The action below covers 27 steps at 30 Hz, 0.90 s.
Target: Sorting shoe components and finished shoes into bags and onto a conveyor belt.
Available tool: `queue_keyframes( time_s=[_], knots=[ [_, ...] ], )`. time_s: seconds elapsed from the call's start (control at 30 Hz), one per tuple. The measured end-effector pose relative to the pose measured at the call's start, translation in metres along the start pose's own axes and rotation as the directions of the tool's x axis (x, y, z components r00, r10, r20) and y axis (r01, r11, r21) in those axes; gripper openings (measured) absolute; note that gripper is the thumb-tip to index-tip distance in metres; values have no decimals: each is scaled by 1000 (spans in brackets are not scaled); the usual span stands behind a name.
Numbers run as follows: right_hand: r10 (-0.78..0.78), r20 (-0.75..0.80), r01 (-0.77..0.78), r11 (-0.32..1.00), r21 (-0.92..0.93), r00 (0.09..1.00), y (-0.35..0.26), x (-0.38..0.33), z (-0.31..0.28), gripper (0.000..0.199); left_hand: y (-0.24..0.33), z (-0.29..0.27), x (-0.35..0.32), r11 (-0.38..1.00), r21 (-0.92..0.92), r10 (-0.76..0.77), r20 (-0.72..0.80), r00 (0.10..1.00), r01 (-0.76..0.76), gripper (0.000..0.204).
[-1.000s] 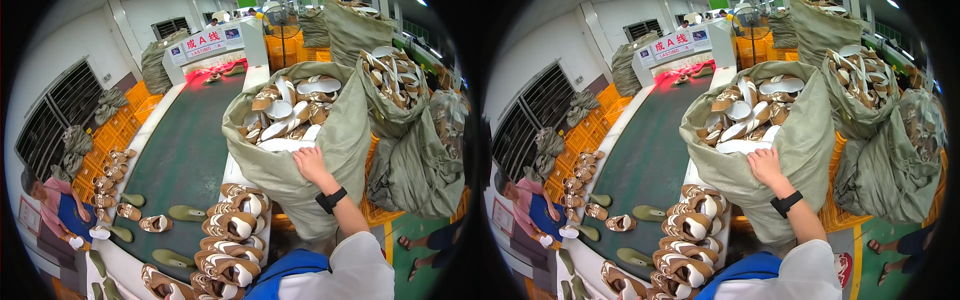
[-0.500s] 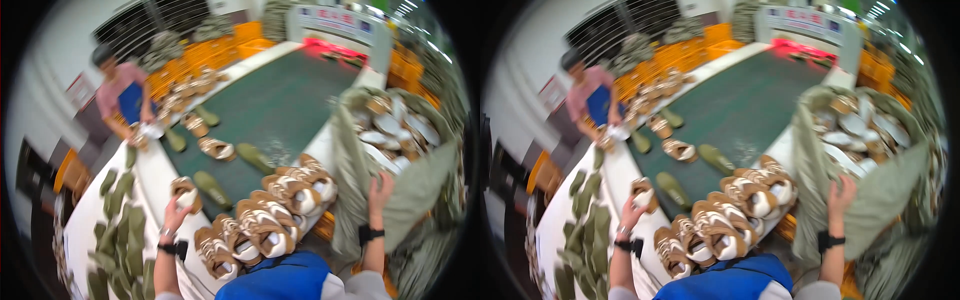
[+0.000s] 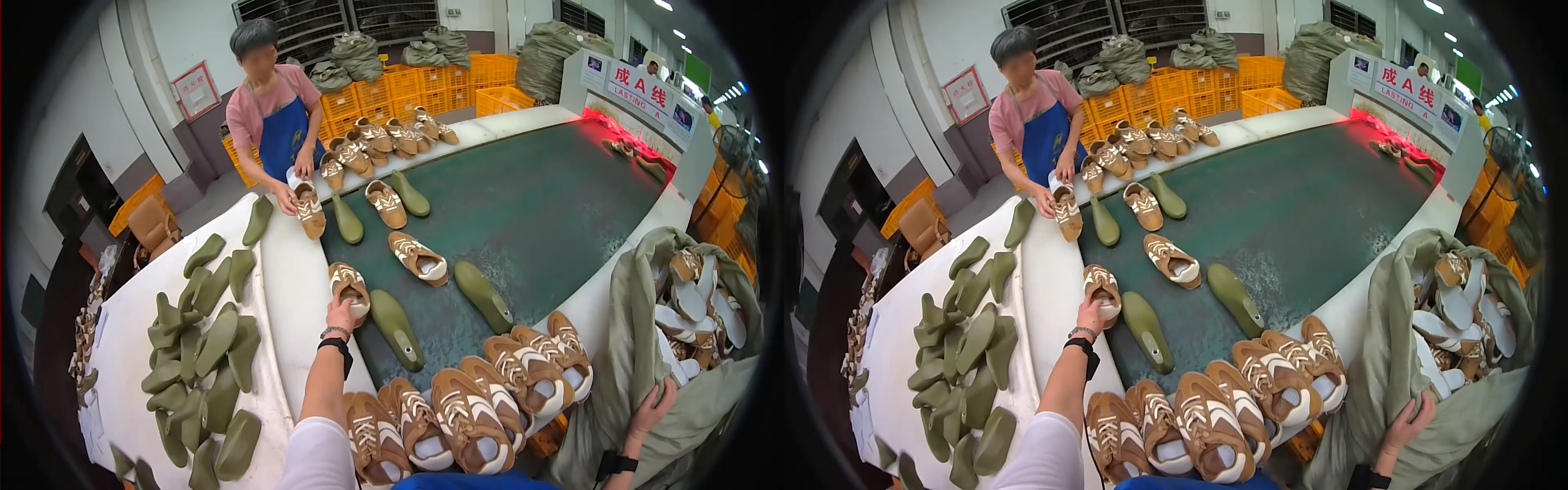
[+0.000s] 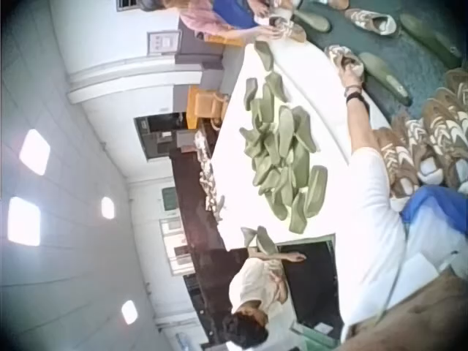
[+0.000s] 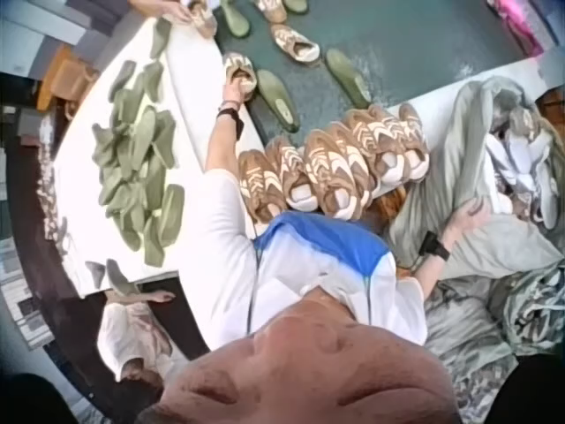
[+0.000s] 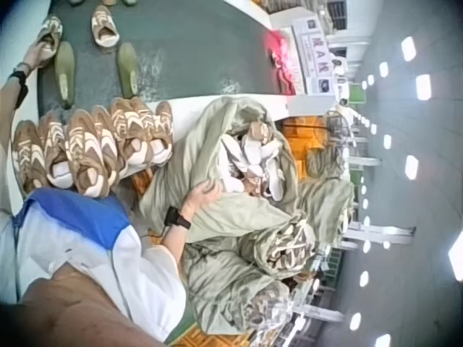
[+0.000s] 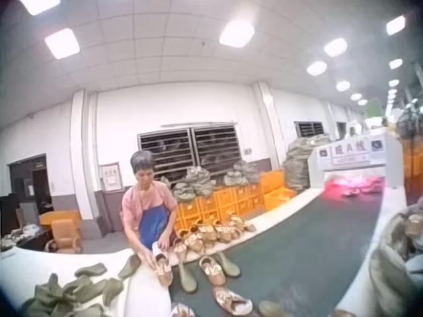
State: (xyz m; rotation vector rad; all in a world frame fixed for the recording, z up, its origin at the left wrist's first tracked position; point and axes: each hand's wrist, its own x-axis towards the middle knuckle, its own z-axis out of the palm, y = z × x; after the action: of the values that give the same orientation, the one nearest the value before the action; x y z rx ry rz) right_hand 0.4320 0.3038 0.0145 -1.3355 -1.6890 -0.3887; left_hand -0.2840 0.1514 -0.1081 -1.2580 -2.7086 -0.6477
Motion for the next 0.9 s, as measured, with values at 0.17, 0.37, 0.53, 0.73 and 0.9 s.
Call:
queue_keyframes(
  time_s=[0.17, 0.37, 0.53, 0.73, 0.9],
  knots=[
    [23, -7, -23, 1000, -4, 1000, 0, -2, 1, 24, -4, 22, 27, 996, -65, -51, 68, 996, 56, 43],
    [7, 10, -7, 1000, -27, 1000, 3, -3, -3, 25, 12, -11, 15, 976, 125, -211, 335, 918, 178, 67],
    [8, 14, -8, 1000, -20, 1000, -7, 4, -1, 24, -3, -93, -41, 992, -119, 73, 353, 933, -33, 57],
    [-48, -57, 48, 999, -4, 997, 3, 2, 9, 24, -18, -197, -219, 995, -96, -18, 182, 983, 36, 51],
    [-108, -63, 111, 993, 37, 992, 16, 7, 13, 23, -85, -218, -370, 833, 297, -446, -138, 884, 467, 73]
  ],
)
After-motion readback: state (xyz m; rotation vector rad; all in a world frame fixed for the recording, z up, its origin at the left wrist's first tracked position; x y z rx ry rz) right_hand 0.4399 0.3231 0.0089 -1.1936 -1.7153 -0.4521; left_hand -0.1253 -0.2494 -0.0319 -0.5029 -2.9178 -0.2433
